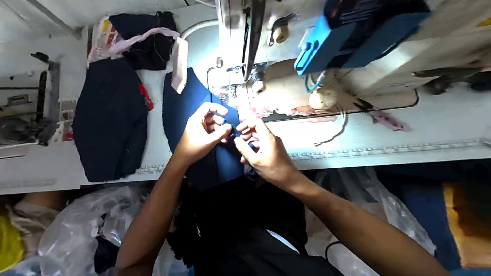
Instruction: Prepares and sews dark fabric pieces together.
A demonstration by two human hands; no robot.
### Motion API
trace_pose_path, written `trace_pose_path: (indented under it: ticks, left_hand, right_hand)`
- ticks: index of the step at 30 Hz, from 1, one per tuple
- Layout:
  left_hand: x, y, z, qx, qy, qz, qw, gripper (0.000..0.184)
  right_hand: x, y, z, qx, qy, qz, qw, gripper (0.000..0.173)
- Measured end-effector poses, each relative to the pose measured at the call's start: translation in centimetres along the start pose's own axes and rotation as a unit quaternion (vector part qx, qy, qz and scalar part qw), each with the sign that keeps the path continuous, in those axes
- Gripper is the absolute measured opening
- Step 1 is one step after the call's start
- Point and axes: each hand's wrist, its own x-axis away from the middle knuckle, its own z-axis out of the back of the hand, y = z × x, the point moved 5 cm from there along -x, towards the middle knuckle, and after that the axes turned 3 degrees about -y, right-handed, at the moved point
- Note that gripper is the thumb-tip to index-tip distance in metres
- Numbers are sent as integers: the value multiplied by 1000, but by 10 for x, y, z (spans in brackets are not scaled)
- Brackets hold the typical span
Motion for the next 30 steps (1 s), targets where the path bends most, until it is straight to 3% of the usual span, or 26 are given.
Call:
trace_pose_path:
  ticks: [4,7,14,30]
  left_hand:
    - [-42,-11,12,-211,-4,-34,977,15]
    - [-60,-22,12,-300,-28,-54,952,17]
    - [-68,-29,14,-298,-44,-40,953,14]
    - [-75,-38,18,-333,-29,-32,942,15]
  right_hand:
    - [-25,1,3,194,21,55,979,33]
    - [-31,6,2,286,-5,45,957,37]
    - [-29,8,0,307,-12,12,952,41]
    - [-29,12,-12,370,22,58,927,38]
